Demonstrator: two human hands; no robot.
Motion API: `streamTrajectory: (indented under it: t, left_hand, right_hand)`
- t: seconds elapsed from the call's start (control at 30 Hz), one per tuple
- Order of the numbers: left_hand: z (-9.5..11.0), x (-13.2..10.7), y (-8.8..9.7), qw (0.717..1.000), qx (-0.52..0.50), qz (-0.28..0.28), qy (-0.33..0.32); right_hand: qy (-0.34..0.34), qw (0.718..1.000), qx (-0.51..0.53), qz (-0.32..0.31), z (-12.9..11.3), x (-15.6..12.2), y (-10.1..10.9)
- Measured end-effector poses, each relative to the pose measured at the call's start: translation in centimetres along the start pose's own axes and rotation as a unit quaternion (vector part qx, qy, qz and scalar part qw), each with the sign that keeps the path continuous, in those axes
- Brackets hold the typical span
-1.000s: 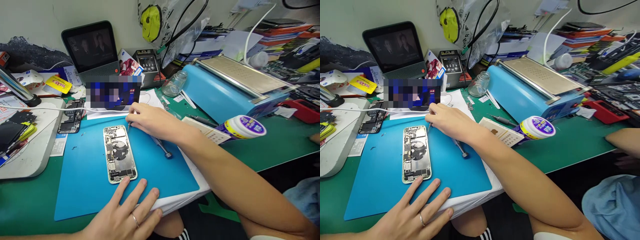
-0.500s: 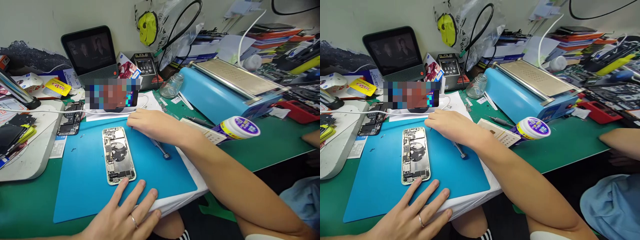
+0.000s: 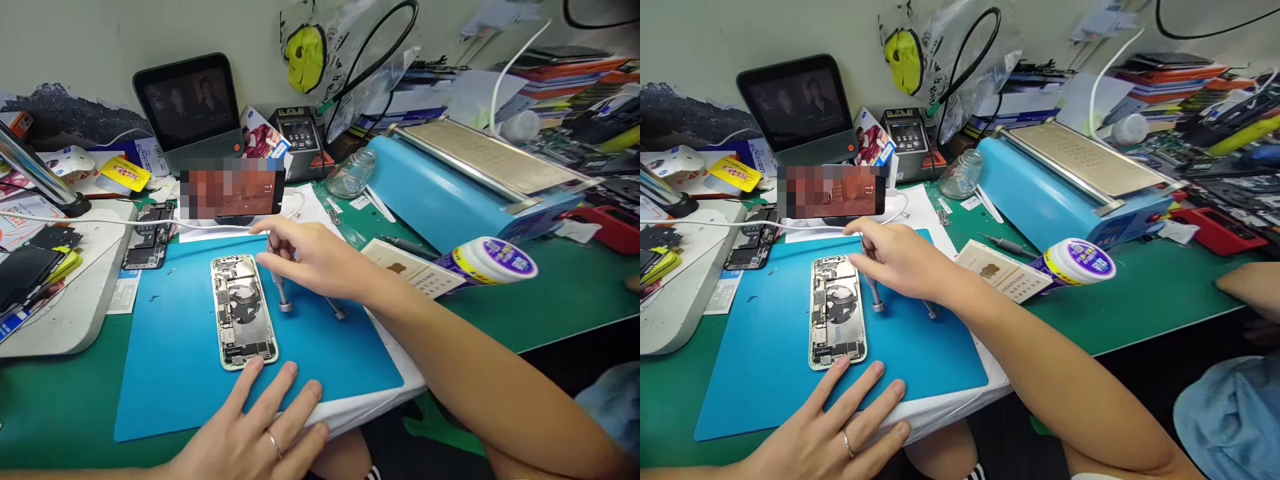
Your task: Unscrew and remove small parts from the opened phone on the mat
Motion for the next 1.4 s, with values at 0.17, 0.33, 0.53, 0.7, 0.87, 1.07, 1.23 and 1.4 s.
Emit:
streamTrajectory:
  t: [0.17,0.33,0.53,0.7,0.87,1.07,1.23,1.4]
  left_hand:
    - [0.0,0.1,0.1,1.000,-0.004,0.001,0.002]
    - [0.1,0.0,-0.3,1.000,-0.010,-0.023,-0.008]
    - [-0.1,0.2,0.0,1.000,0.000,-0.010,-0.012]
    - [-0.4,0.5,0.8,1.000,0.011,0.016,-0.017]
    - [-0.3,0.4,0.4,1.000,-0.004,-0.006,-0.029]
    - [-0.5,0.5,0.7,0.999,0.020,0.009,-0.025]
    - [-0.5,0.5,0.7,1.000,0.009,0.013,-0.026]
    - [-0.4,0.1,0.4,1.000,0.006,0.000,-0.027]
  right_hand:
    - [-0.075,0.991,-0.079,-0.073,1.6,0.0,-1.8]
    - [-0.072,0.985,-0.123,-0.095,1.8,-0.1,-2.4]
    - [-0.075,0.983,-0.148,-0.075,1.9,0.1,-2.3]
    - [-0.048,0.984,-0.153,-0.071,1.4,0.2,-2.5]
    - [-0.026,0.985,-0.151,-0.078,0.8,0.3,-2.5]
    - [-0.007,0.984,-0.161,-0.079,0.5,0.3,-2.6]
    - [-0.031,0.976,-0.205,-0.064,0.7,0.3,-1.7]
    - [-0.099,0.955,-0.277,-0.040,1.8,-0.2,0.4]
Point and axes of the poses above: each hand's wrist, its own x-axis towards the middle knuckle, its own y-axis out of the back of the hand, z = x × y, the point moved 9 cm from there along x, towards the middle knuckle, and after that the axes turned 2 degrees about -y, right-handed, at the moved point
